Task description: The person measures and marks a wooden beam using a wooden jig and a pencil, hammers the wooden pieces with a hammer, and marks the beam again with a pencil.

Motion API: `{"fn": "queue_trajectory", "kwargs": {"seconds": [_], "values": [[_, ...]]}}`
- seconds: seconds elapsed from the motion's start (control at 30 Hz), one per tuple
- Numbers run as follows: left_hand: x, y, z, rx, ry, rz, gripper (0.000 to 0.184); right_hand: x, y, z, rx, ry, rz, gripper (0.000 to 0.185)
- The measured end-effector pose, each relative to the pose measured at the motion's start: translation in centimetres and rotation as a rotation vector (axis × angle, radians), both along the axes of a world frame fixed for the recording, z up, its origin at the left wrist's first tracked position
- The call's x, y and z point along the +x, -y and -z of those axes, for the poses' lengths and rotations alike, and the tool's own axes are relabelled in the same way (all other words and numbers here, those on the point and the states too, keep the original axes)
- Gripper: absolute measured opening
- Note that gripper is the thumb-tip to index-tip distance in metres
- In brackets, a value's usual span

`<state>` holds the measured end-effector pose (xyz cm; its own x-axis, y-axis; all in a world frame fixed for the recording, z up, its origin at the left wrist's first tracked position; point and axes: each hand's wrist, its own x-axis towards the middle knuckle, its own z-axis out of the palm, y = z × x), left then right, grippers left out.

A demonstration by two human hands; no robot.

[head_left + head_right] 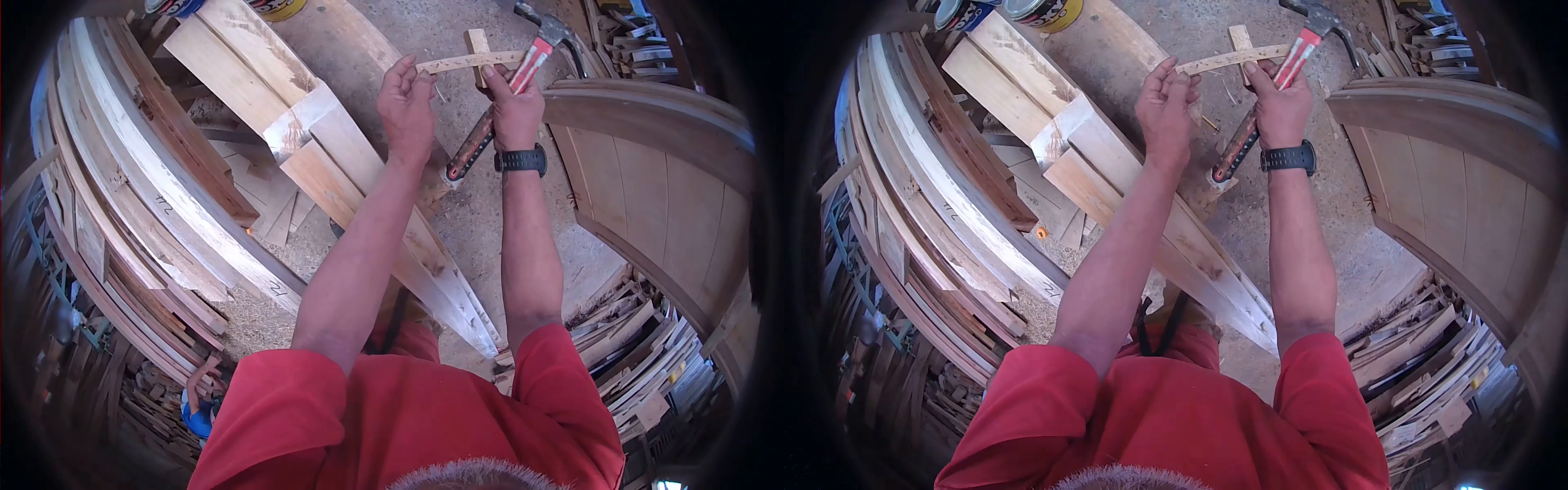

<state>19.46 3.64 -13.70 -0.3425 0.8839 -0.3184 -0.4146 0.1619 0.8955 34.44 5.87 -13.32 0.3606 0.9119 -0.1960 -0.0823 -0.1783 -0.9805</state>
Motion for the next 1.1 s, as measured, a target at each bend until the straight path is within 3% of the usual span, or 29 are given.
{"fn": "queue_trajectory", "kwargs": {"seconds": [0.17, 0.6, 0.7, 0.97, 1.1], "values": [[-1.1, 0.6, -1.6, -0.101, 0.127, 0.148, 0.042, 0.2, 1.1, -1.2, 0.022, -0.014, 0.042, 0.025], [-1.1, 0.9, -1.3, -0.181, 0.085, 0.099, 0.044, 0.2, 1.3, -0.5, 0.015, 0.016, 0.05, 0.025], [-0.8, 1.0, 0.9, -0.198, -0.015, 0.033, 0.043, 0.5, 0.6, 0.5, -0.066, 0.048, -0.017, 0.026], [0.0, 0.2, 3.9, -0.477, -0.727, 0.005, 0.038, -0.5, -1.6, 6.4, -0.148, 0.019, -0.119, 0.024], [0.4, 0.2, 3.0, -0.531, -0.852, -0.017, 0.037, -1.4, -2.2, 7.7, -0.181, 0.001, -0.122, 0.021]]}}
